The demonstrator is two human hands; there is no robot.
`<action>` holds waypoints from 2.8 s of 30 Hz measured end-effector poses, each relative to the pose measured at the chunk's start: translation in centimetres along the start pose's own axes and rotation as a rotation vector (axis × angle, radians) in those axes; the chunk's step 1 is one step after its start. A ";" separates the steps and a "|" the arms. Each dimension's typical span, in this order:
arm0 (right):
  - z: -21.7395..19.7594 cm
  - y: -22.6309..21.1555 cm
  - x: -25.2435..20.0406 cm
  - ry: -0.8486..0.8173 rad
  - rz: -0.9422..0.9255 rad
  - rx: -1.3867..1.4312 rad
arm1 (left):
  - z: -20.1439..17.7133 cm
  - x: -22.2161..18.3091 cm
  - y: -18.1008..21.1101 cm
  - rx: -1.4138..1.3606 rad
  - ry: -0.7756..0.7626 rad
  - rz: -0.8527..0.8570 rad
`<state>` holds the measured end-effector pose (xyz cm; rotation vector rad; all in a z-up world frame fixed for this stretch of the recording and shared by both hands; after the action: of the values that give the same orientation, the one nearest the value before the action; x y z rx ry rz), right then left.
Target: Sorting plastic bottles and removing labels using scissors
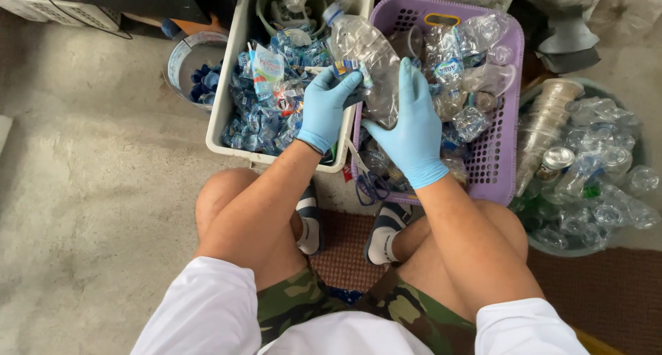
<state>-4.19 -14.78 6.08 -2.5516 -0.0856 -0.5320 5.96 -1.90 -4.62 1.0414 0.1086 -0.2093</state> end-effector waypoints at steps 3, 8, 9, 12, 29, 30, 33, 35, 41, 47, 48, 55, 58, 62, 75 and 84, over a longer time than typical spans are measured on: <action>0.4 -0.3 0.8 -0.041 0.022 -0.116 | -0.2 -0.1 0.2 0.002 0.019 -0.039; 0.8 1.6 0.9 -0.066 0.051 0.063 | 0.2 -0.2 2.8 0.048 -0.058 -0.019; 0.6 1.6 0.9 -0.071 0.042 0.156 | -0.1 0.3 2.9 0.115 -0.084 0.005; 1.3 3.2 1.0 -0.170 0.123 0.222 | 0.1 -0.2 5.7 0.232 -0.223 -0.012; 2.0 3.9 0.9 -0.308 0.226 0.132 | -5.6 6.4 3.9 1.573 -0.260 0.108; 2.0 3.9 0.9 -0.320 0.233 0.132 | -5.4 6.2 4.0 1.575 -0.260 0.132; 1.8 3.7 1.0 -0.338 0.248 0.137 | -4.8 5.6 4.6 1.611 -0.261 0.123; 2.0 3.8 0.9 -0.342 0.247 0.140 | -4.9 5.5 5.0 1.636 -0.238 0.146; 1.3 2.9 1.2 -0.352 0.249 0.312 | -4.3 5.1 5.9 1.505 -0.296 0.346; 0.1 4.0 1.4 -0.237 0.193 0.415 | -1.5 3.4 7.4 1.215 -0.438 0.605; -0.4 4.5 1.5 -0.148 0.105 0.357 | -1.0 3.3 7.7 1.189 -0.421 0.646; -6.0 9.6 0.2 0.058 0.316 0.270 | 2.1 2.9 5.9 1.121 -0.448 0.723; -9.1 13.0 -1.6 0.152 0.584 0.365 | 5.4 1.9 6.1 1.111 -0.512 0.736; -12.9 17.5 -4.9 0.354 0.708 0.481 | 8.7 0.3 5.4 1.096 -0.608 0.864; -18.8 39.0 -20.4 0.999 0.946 0.185 | 14.7 -4.1 2.8 1.134 -0.854 0.790; -17.2 42.3 -24.1 0.738 1.327 -0.048 | 15.7 -3.7 1.8 1.151 -0.880 0.796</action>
<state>-25.61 -58.81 -10.29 -1.7080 1.6923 -0.7982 2.62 -14.17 5.46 1.9272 -1.3482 0.0422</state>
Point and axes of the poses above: each hand's wrist, its own x-axis towards the middle knuckle, its own z-axis out of the palm, y = z × x, the point moved 5 cm from there along x, towards the middle knuckle, and after that the axes turned 6 degrees about x, right-handed, at the moved point
